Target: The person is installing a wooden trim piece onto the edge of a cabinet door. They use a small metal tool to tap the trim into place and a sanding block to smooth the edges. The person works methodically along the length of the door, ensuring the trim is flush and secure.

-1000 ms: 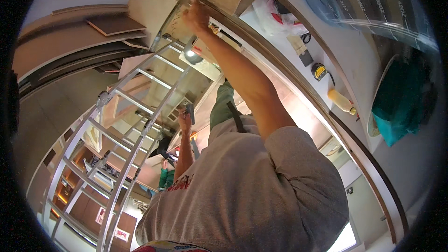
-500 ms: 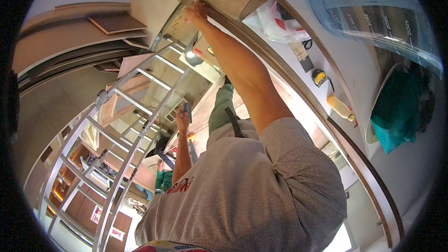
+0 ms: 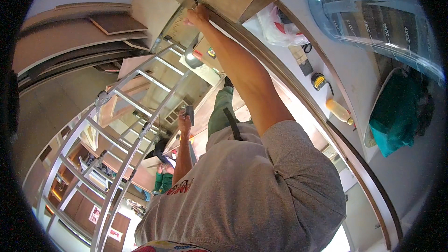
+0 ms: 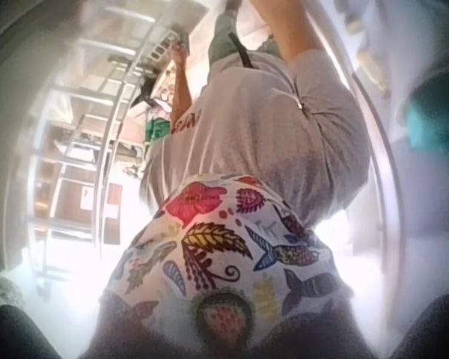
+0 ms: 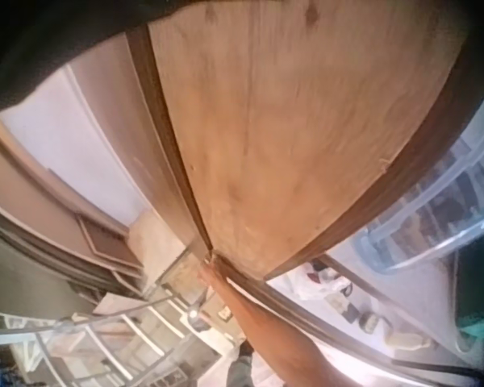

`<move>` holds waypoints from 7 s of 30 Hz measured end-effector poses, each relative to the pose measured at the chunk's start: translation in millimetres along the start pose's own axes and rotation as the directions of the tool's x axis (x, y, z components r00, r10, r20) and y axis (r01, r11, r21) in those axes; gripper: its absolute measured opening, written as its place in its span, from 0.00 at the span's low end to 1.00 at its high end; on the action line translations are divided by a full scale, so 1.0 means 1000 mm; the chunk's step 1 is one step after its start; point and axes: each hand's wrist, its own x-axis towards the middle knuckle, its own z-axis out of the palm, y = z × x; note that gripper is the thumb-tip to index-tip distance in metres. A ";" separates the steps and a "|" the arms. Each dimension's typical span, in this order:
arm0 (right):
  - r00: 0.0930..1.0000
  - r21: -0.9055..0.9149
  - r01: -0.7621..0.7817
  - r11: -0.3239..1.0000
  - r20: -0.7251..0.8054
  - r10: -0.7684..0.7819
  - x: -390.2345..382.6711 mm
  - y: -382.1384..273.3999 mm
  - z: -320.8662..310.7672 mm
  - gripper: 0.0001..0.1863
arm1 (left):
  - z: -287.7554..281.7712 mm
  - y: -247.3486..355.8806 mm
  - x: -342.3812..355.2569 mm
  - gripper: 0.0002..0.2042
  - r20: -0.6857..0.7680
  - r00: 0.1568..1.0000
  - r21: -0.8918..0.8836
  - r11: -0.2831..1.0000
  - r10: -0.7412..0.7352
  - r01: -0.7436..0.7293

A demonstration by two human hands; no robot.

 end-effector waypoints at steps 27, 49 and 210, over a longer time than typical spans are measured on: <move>0.988 -0.018 0.152 0.988 0.046 -0.151 -0.044 0.006 -0.022 0.31 | -0.007 -0.013 0.009 0.17 0.013 0.986 0.136 0.977 0.165 -0.165; 0.989 -0.030 0.149 0.988 0.018 -0.148 -0.030 0.005 -0.007 0.33 | 0.002 -0.029 0.013 0.16 -0.005 0.993 0.097 0.989 0.116 -0.115; 0.554 -0.914 -0.024 0.405 -0.349 -0.756 -0.375 0.293 -0.362 0.23 | 0.078 0.000 -0.062 0.13 0.558 0.825 0.193 0.952 0.092 -0.236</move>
